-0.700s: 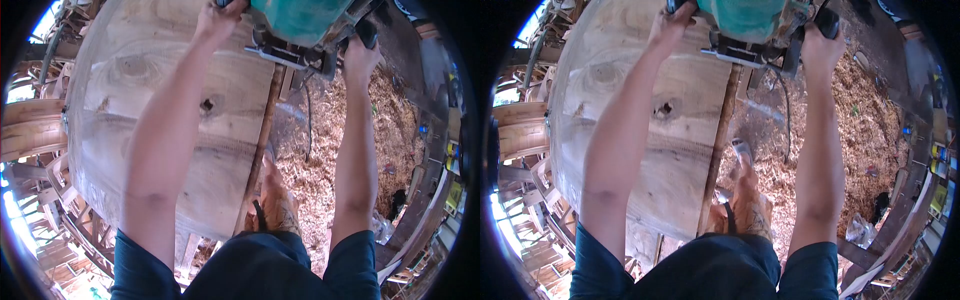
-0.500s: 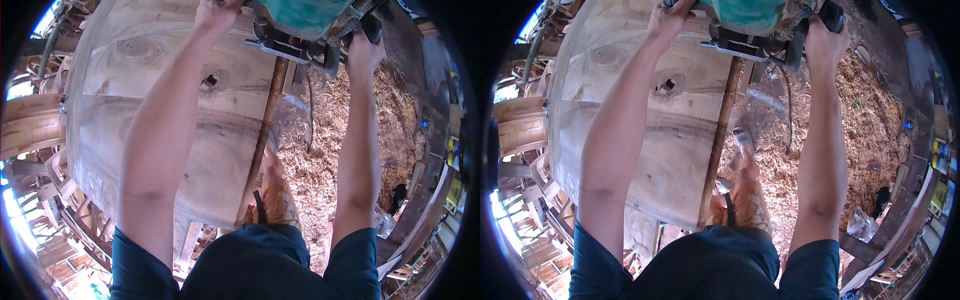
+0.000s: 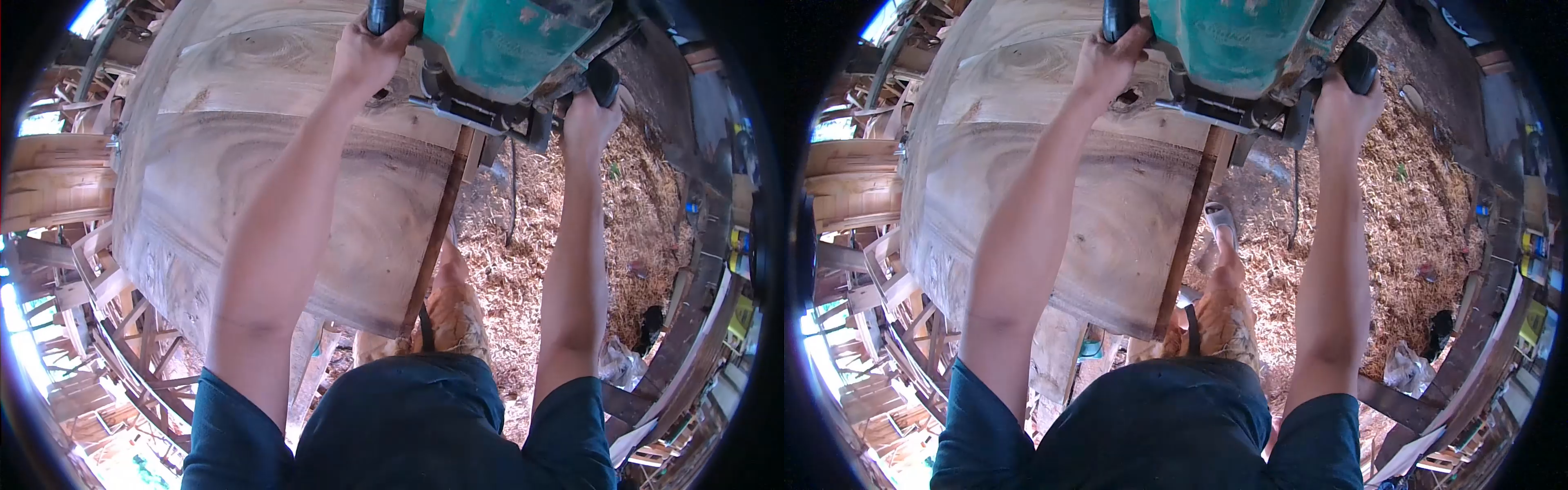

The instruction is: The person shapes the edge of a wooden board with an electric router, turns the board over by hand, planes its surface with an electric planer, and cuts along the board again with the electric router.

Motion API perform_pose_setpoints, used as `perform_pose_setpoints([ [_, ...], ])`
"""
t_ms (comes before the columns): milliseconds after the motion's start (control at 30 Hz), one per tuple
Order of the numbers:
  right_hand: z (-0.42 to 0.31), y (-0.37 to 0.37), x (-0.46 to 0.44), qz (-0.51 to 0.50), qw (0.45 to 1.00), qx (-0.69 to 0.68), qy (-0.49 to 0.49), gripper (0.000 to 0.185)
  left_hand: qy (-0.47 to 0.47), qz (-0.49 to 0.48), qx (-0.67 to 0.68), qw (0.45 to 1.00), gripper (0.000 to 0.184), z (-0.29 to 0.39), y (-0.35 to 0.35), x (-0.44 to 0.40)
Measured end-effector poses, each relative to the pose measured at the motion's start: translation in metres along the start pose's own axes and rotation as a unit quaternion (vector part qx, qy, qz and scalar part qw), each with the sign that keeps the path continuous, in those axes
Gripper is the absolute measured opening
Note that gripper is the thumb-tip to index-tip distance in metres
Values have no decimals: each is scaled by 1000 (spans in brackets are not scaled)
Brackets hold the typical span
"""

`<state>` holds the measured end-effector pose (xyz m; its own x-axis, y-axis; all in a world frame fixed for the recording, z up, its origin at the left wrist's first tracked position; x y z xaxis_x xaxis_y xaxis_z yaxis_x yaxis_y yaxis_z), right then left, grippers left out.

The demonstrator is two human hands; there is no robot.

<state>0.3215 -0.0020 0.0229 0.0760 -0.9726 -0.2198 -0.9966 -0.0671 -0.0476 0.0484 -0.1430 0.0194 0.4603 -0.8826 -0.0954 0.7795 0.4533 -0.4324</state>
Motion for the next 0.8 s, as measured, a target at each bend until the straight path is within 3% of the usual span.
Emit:
perform_pose_setpoints([
  [67, -9, -4, 15, 9, 999, 47, -24, 13, -20, 30, 4, 999, 41, 3, -1, 18],
  [100, -11, -6, 22, -3, 999, 43, 3, 16, -111, 50, 23, 992, 40, 19, -3, 32],
  [200, -8, -17, 38, -11, 998, 59, 22, 17, -64, 50, 72, 994, 41, 3, -1, 44],
  [333, -19, -26, 75, -14, 999, 23, 35, 24, -77, 29, 35, 996, 35, 21, -10, 86],
  [367, -29, -28, 84, -14, 998, 68, -4, 27, -41, 28, 57, 997, 33, 26, -11, 96],
  [467, -27, -39, 109, 16, 991, 130, -27, 29, -91, 28, 38, 995, 32, 25, -14, 122],
  [500, -40, -39, 121, -3, 997, 72, 7, 33, -90, 45, 27, 995, 30, 30, -14, 134],
  [700, -59, -58, 175, -21, 996, 59, 56, 39, -40, 49, 91, 994, 26, 32, -17, 188],
  [800, -41, -71, 204, 13, 997, 75, 25, 45, -35, 58, 83, 994, 23, 39, -22, 219],
])
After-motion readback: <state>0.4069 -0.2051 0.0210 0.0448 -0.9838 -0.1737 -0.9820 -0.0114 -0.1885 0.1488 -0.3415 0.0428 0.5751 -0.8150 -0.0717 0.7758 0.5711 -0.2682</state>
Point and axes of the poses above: each hand's wrist, its own x-axis away from the middle knuckle, its own y-axis out of the palm, z = x × y, the point moved 2 cm from there along -x, towards the middle knuckle, and after that the axes turned 7 degrees about -z, right-handed, at the moved point
